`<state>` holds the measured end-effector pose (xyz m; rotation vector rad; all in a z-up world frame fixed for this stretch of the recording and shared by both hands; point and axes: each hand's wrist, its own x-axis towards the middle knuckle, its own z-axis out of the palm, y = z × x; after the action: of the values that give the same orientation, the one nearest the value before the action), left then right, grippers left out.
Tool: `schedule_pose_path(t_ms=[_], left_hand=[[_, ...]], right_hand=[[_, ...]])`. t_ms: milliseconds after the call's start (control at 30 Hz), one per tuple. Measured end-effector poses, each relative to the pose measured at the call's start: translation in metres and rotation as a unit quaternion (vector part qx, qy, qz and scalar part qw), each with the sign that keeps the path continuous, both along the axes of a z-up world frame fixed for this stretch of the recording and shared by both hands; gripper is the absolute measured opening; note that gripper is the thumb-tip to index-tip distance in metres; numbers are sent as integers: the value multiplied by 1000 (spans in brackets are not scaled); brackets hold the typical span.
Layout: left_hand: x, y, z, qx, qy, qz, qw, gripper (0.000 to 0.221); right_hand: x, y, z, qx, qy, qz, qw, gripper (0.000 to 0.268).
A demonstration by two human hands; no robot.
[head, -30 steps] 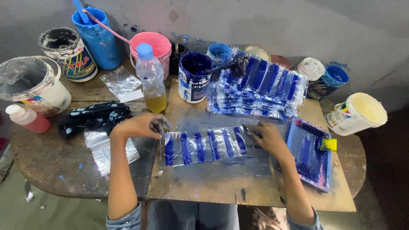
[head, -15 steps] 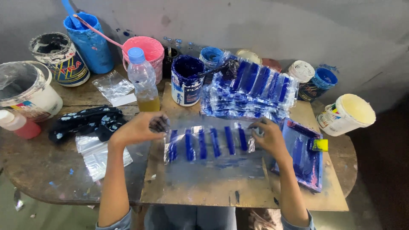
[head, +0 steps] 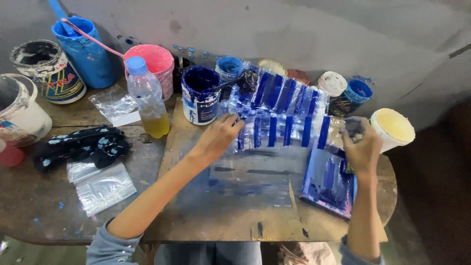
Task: Manual screen printing of blue ink onto small clear plastic bags using a sponge and a small frame.
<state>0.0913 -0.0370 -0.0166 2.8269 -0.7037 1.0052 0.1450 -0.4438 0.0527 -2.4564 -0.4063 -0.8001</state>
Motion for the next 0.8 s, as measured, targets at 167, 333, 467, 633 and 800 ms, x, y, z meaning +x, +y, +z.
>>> schedule_pose_path(t_ms=[167, 333, 467, 633, 800], left_hand=[[38, -28, 30, 27, -51, 40, 998, 48], [87, -36, 31, -9, -116, 115, 987, 40], [125, -40, 22, 3, -201, 181, 963, 37], [193, -35, 14, -207, -83, 191, 956, 28], [180, -40, 35, -185, -103, 230, 950, 26]], right_hand=[[38, -16, -1, -16, 24, 16, 999, 32], [64, -13, 3, 26, 44, 39, 998, 27], [91, -11, -8, 51, 36, 41, 997, 27], [112, -1, -8, 44, 10, 50, 998, 28], [131, 7, -18, 11, -18, 56, 998, 27]])
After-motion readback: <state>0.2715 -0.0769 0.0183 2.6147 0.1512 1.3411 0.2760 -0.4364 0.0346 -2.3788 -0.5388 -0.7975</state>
